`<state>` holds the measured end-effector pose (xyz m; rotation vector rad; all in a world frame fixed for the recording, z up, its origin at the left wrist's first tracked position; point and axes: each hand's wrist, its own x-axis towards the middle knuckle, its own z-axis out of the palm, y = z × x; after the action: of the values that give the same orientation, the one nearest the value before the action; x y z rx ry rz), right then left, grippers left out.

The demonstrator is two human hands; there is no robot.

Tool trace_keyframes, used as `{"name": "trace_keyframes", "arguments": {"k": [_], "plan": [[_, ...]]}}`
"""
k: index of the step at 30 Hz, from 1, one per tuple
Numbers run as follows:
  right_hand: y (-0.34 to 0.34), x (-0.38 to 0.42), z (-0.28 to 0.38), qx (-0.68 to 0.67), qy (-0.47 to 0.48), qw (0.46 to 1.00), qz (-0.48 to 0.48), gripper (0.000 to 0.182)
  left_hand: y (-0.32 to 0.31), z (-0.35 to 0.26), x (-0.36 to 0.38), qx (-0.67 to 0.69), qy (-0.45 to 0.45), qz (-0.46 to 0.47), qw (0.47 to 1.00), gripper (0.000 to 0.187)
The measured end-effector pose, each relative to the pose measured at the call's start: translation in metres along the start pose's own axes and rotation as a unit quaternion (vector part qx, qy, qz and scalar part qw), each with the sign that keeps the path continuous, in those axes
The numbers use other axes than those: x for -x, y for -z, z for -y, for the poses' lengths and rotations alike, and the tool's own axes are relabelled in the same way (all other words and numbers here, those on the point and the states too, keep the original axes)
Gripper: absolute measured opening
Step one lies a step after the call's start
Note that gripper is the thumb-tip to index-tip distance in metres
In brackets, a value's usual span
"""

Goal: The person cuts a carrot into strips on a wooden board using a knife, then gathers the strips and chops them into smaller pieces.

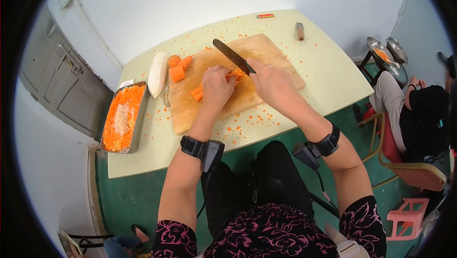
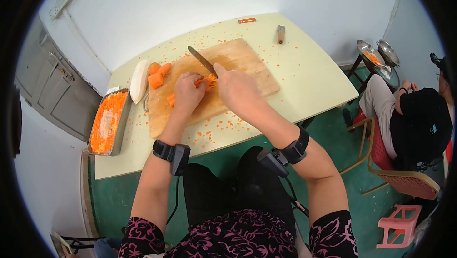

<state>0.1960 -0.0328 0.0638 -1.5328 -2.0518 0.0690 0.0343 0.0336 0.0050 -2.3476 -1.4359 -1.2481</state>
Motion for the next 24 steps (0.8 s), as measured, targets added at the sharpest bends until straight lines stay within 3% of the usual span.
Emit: {"name": "trace_keyframes", "arguments": {"k": [4, 10, 16, 19, 24], "plan": [[-0.009, 0.001, -0.003, 0.009, 0.009, 1.000, 0.023, 0.036, -0.004, 0.001, 0.003, 0.008, -0.012, 0.032, 0.999, 0.008], [0.009, -0.002, 0.002, -0.036, 0.011, 0.999, -0.004, 0.036, -0.011, 0.004, 0.004, -0.007, -0.014, 0.004, 1.000, 0.004], [0.002, 0.000, 0.004, -0.016, -0.012, 0.999, 0.030, 0.036, -0.007, 0.001, 0.003, -0.015, -0.012, 0.012, 1.000, 0.004], [-0.005, -0.001, 0.001, -0.019, 0.024, 0.999, -0.023, 0.037, -0.010, 0.002, 0.005, -0.021, -0.013, -0.008, 1.000, 0.005], [-0.002, -0.001, 0.006, 0.000, -0.017, 1.000, 0.021, 0.038, -0.008, 0.000, 0.003, -0.024, -0.012, -0.003, 1.000, 0.005]]}}
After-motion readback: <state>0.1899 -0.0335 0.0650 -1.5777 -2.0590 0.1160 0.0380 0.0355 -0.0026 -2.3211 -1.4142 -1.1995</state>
